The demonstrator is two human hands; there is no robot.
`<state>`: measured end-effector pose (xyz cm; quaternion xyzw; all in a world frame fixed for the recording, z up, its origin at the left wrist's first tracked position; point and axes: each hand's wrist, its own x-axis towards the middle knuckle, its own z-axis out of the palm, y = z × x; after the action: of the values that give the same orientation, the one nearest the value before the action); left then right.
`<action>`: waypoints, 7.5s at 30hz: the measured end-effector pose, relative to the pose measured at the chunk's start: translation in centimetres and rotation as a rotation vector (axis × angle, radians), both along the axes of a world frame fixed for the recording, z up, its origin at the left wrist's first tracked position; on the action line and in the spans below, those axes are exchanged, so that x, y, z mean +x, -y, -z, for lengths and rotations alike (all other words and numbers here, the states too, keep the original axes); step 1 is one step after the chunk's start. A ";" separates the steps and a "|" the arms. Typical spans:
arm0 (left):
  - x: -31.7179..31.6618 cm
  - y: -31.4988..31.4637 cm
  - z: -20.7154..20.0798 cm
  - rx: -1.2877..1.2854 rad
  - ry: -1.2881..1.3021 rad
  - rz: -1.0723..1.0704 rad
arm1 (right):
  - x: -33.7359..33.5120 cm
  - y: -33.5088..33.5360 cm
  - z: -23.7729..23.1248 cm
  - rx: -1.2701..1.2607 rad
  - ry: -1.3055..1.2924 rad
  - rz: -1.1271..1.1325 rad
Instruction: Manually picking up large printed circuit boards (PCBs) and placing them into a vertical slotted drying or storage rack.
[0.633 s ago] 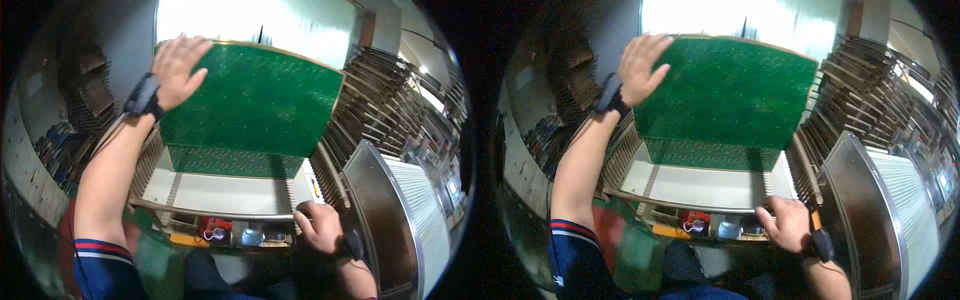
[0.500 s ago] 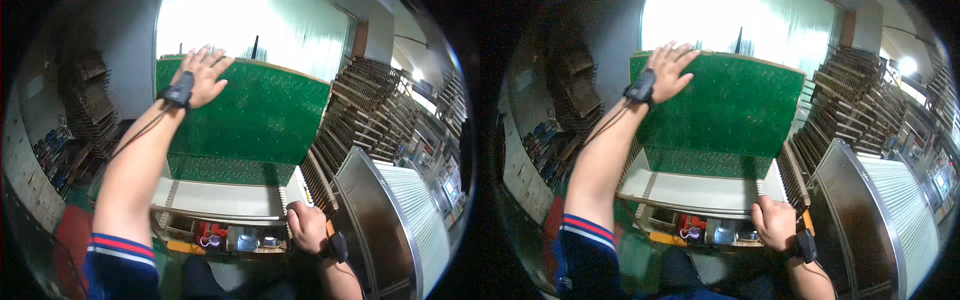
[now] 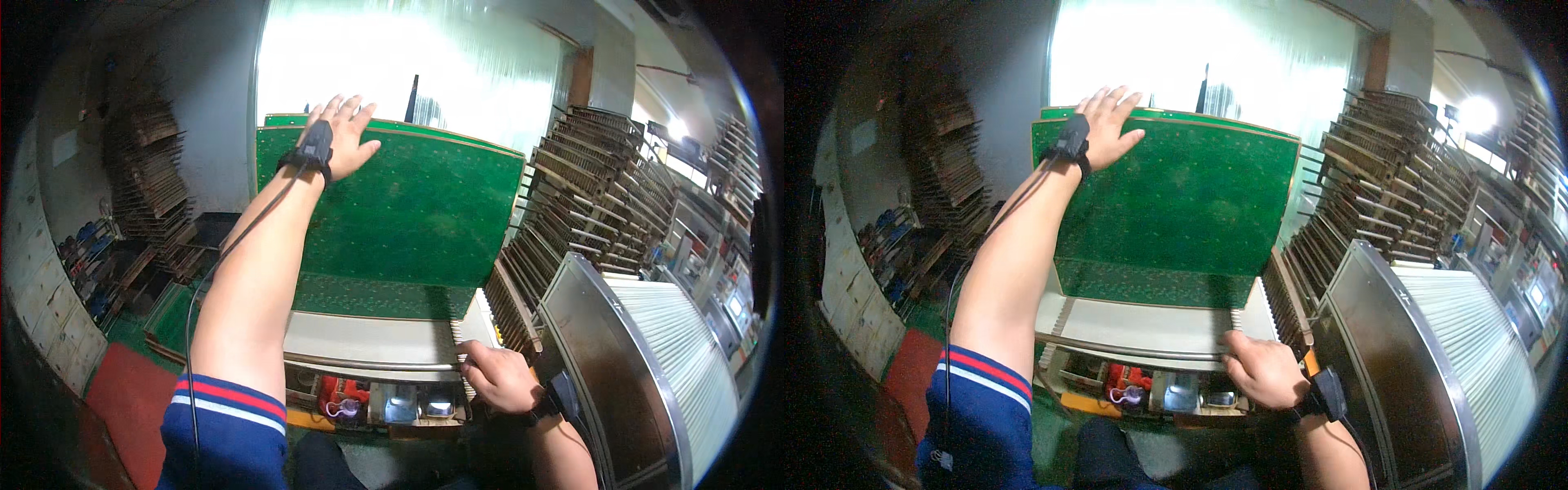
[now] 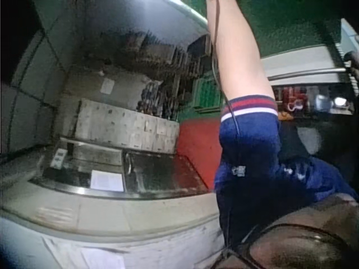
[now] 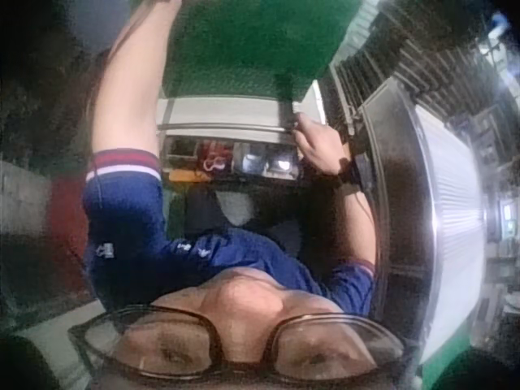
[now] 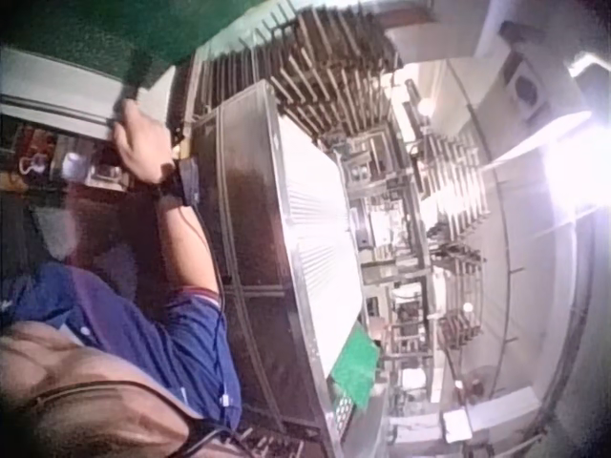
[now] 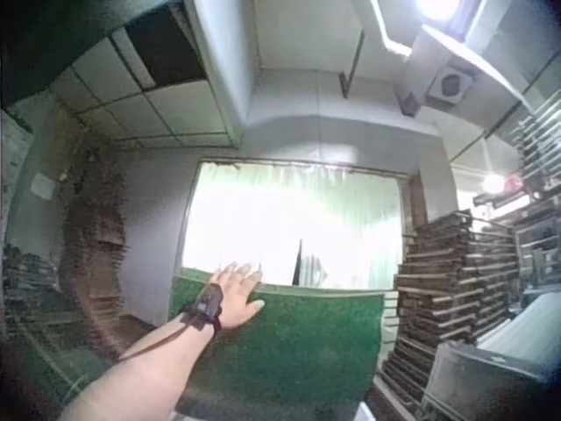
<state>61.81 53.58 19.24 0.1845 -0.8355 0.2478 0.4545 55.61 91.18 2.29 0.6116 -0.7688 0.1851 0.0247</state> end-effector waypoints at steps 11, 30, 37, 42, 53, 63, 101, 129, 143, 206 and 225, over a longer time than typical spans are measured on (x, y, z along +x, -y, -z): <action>0.8 0.8 0.2 0.138 0.125 -0.002 | -0.7 -0.6 1.1 -0.112 0.009 0.033; -0.4 0.3 0.2 0.097 0.116 0.047 | 0.0 -0.1 0.6 -0.121 -0.041 -0.038; -2.3 -2.5 2.7 0.466 0.552 0.228 | -0.1 -0.6 0.9 -0.121 -0.006 -0.046; -2.3 -4.6 10.7 0.254 0.518 0.242 | -2.2 -1.7 1.1 -0.244 0.253 -0.188; 0.6 -5.6 15.2 0.189 0.266 0.607 | -2.1 -1.3 0.1 -0.234 0.198 -0.251; 0.0 -5.7 17.8 0.296 0.329 0.670 | -0.2 -0.1 1.3 -0.352 0.001 -0.058; -14.2 -26.8 14.7 0.330 0.605 1.377 | -16.1 -23.7 -6.6 0.116 -0.132 0.856; 3.2 -7.0 15.5 0.353 0.854 0.547 | -16.9 -23.7 -6.2 0.147 -0.297 0.822; 2.9 -3.3 18.1 0.706 0.615 0.477 | -18.1 -24.4 -5.5 0.103 -0.279 0.802; 3.3 -2.5 18.3 0.741 0.507 0.365 | -19.6 -35.8 -3.6 -0.063 -0.433 1.089; 2.7 -1.5 18.6 0.755 0.491 0.412 | -19.8 -34.3 -3.9 -0.051 -0.206 1.023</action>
<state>64.55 55.04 0.62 0.1036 -0.9685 -0.1309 0.1850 35.81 125.49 6.15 0.1720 -0.9581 0.1069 0.2025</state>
